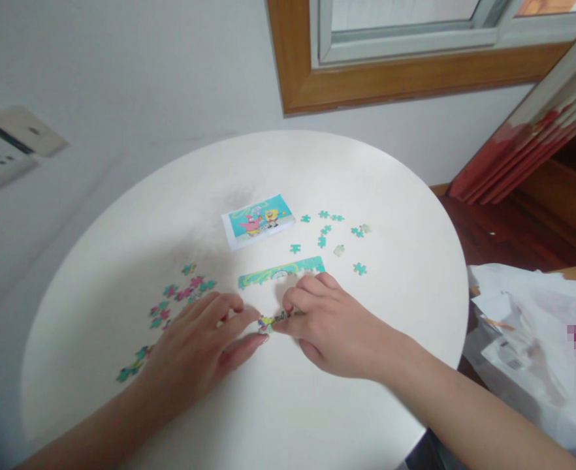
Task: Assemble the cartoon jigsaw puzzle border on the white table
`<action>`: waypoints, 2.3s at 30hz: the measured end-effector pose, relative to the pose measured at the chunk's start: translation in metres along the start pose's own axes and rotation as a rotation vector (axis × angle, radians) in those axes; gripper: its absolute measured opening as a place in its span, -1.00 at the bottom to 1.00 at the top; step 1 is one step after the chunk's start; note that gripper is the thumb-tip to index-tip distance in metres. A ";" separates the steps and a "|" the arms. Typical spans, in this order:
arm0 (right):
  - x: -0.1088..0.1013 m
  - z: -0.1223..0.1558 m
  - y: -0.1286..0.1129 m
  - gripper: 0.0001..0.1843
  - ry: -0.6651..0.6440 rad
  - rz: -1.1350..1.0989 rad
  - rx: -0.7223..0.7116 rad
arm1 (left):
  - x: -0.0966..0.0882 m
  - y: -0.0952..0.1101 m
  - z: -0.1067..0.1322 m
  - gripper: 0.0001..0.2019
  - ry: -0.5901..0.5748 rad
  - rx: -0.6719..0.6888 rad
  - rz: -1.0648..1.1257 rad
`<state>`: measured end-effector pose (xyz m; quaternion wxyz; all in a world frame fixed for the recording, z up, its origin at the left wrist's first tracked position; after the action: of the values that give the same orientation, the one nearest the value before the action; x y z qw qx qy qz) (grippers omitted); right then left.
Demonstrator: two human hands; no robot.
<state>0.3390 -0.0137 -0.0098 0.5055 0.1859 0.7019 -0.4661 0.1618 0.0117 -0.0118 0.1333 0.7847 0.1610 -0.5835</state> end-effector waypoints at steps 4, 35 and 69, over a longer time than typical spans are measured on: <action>0.000 0.001 0.001 -0.61 0.002 0.000 0.005 | 0.001 -0.002 0.001 -0.87 0.000 -0.008 0.046; 0.000 0.000 0.002 -0.57 -0.011 0.060 -0.002 | 0.009 -0.007 0.002 -0.94 -0.061 -0.123 0.276; 0.000 -0.001 0.003 -0.57 -0.016 0.062 0.004 | 0.008 -0.010 0.004 -0.91 -0.050 -0.130 0.277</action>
<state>0.3408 -0.0108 -0.0111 0.5250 0.2045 0.6908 -0.4531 0.1565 0.0206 -0.0206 0.2671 0.7745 0.0853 -0.5671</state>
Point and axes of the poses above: each hand's wrist, its own z-axis away from the middle knuckle, its own x-axis out of the palm, y = z × x, the point moved 5 cm from there along -z, towards the middle knuckle, and after that the axes turned 9 degrees about x, right-handed, at the moved point
